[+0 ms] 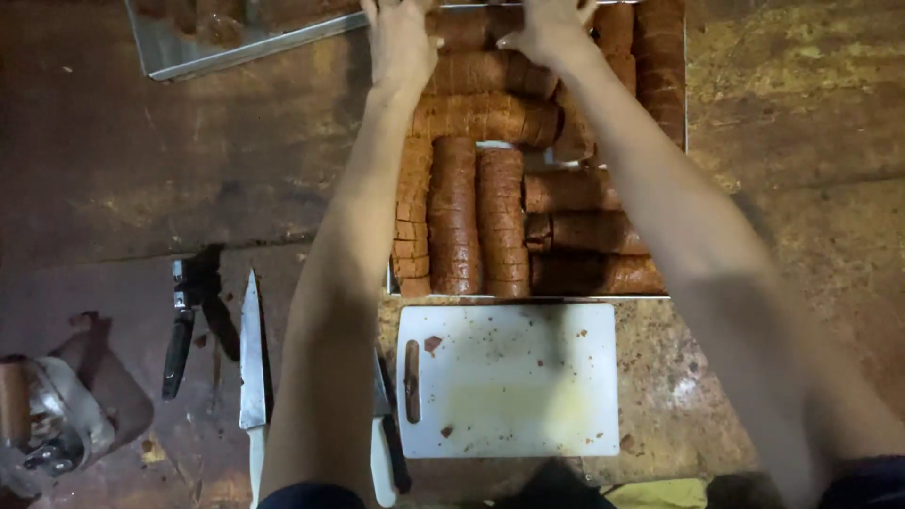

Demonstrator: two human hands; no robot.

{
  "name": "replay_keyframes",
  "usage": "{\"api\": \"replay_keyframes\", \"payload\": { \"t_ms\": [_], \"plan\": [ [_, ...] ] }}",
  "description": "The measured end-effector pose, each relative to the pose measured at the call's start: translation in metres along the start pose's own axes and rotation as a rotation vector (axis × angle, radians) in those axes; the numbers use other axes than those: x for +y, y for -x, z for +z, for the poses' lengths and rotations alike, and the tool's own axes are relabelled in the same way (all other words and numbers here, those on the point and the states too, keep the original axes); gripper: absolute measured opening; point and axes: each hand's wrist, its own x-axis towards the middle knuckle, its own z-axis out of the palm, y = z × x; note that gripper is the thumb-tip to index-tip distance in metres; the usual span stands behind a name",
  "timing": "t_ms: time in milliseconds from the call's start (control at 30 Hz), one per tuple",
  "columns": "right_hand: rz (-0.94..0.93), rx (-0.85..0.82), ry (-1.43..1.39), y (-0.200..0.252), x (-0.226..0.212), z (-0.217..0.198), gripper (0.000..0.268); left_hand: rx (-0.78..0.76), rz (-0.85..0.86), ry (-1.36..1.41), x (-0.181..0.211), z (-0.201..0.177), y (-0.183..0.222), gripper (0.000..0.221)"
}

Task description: Slicing cylindrical bread rolls on a cutting board and wrapping the pieces in plastic film

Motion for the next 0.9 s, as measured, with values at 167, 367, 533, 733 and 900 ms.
{"api": "replay_keyframes", "payload": {
  "t_ms": [167,367,533,733,900],
  "plan": [
    [-0.020,-0.033,-0.255,0.066,-0.036,-0.108,0.070,-0.353,-0.193,0.469,-0.014,-0.029,0.001,0.067],
    [0.001,0.130,-0.310,0.206,-0.023,-0.106,0.049,0.016,-0.074,0.417,-0.077,0.054,0.000,0.024],
    [-0.198,-0.003,-0.069,0.328,-0.058,-0.091,0.083,-0.306,-0.188,0.530,0.004,-0.122,0.085,0.058],
    [-0.329,-0.120,0.184,0.353,-0.030,-0.066,0.072,-0.473,-0.450,0.281,0.006,-0.152,0.243,0.056],
    [-0.356,0.028,0.279,0.344,-0.008,-0.059,0.050,-0.299,-0.484,0.324,-0.007,-0.101,0.260,0.035]
  ]
}}
